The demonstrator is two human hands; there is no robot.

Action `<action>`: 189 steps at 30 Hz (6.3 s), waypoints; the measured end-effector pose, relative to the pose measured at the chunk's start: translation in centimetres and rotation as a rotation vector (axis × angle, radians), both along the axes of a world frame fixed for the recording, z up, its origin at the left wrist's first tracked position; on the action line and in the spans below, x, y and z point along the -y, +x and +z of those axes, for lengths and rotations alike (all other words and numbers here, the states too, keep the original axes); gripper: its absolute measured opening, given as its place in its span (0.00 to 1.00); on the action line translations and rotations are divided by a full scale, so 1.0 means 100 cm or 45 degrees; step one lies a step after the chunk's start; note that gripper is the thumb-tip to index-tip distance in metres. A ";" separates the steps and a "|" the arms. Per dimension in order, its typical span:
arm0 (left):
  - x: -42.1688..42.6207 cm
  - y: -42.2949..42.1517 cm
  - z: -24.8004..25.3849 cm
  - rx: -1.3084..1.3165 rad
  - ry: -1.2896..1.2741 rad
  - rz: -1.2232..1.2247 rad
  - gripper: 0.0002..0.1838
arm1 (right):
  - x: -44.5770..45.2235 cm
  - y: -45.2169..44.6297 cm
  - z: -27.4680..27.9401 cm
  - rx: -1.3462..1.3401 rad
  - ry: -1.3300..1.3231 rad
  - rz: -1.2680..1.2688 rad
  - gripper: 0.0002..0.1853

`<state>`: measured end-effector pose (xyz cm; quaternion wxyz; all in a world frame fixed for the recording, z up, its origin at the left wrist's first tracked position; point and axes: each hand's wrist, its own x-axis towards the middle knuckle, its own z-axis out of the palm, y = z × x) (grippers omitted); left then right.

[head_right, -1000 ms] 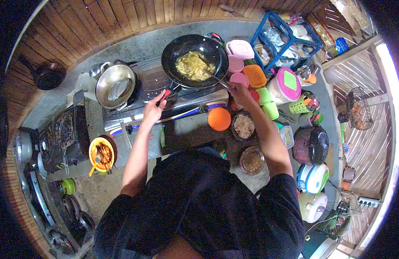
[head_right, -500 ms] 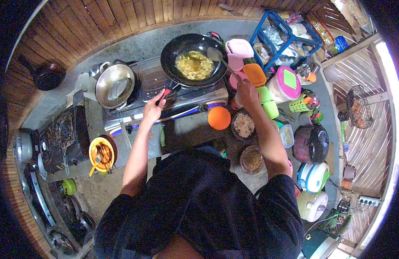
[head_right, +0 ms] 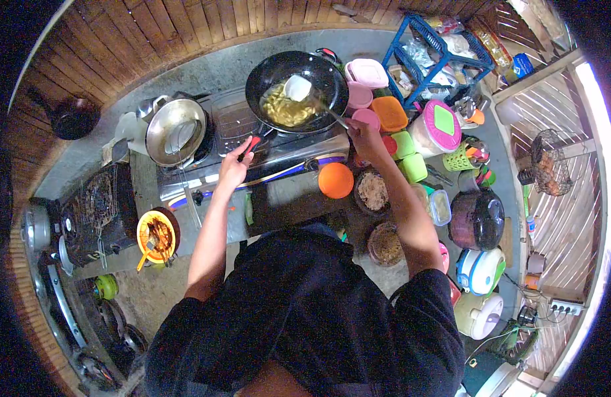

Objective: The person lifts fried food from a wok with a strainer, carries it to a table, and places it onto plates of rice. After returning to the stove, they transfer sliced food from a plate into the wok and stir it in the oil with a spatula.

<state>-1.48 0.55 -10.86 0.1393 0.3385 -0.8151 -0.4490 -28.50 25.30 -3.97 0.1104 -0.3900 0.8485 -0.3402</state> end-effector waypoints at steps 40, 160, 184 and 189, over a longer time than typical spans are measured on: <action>-0.004 0.001 0.015 0.023 -0.005 0.006 0.24 | 0.021 -0.015 -0.033 0.094 0.002 -0.038 0.17; -0.004 0.002 0.018 0.099 0.024 0.020 0.25 | 0.015 -0.028 -0.034 -0.018 -0.002 -0.024 0.13; -0.003 0.001 0.002 -0.049 -0.104 0.024 0.24 | -0.003 -0.025 -0.017 0.017 0.150 0.079 0.13; -0.001 0.001 0.003 0.024 -0.027 0.012 0.24 | 0.006 -0.002 0.003 0.201 0.038 0.140 0.14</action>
